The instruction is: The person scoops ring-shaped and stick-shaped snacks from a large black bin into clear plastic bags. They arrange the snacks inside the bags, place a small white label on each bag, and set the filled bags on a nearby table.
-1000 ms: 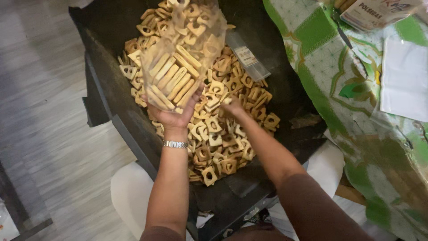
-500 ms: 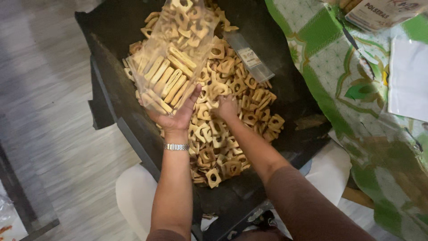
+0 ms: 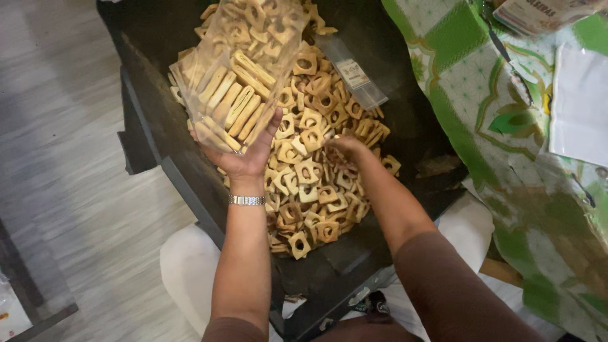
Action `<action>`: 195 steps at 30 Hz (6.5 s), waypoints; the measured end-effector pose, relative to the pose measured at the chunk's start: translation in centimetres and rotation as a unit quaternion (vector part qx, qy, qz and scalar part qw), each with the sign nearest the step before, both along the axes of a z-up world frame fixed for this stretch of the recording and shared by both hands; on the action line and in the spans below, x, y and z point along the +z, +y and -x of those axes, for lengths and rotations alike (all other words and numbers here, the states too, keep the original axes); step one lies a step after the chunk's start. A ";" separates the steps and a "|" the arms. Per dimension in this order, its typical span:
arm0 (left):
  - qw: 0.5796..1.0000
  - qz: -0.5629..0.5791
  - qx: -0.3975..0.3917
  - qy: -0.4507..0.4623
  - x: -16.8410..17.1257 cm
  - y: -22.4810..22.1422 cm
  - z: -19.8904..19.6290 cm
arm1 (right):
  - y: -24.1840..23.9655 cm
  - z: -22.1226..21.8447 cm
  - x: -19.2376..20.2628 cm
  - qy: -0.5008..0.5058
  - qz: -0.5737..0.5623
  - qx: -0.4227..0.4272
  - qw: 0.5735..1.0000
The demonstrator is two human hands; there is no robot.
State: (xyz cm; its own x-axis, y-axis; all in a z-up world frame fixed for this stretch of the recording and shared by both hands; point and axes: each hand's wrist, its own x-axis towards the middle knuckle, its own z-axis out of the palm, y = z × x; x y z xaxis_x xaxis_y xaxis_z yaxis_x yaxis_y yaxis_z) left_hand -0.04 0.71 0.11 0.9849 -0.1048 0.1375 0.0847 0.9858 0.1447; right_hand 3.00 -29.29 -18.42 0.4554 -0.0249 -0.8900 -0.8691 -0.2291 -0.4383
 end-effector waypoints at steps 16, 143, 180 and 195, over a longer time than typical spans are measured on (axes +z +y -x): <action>1.000 -0.006 0.002 0.013 -0.5 0.1 -0.1 | 6.6 -4.6 -3.8 -0.234 0.377 0.205 0.872; 0.987 -0.110 -0.115 -0.030 -4.0 -1.7 -0.9 | 11.1 1.8 47.2 -0.267 0.179 0.484 0.814; 0.970 -0.001 -0.245 0.001 -2.4 -4.3 1.5 | 8.2 1.3 49.7 -0.351 0.098 0.541 0.758; 0.977 0.071 -0.200 -0.038 -3.4 -1.5 0.3 | 1.9 -3.6 31.6 -0.697 -0.217 -0.059 0.680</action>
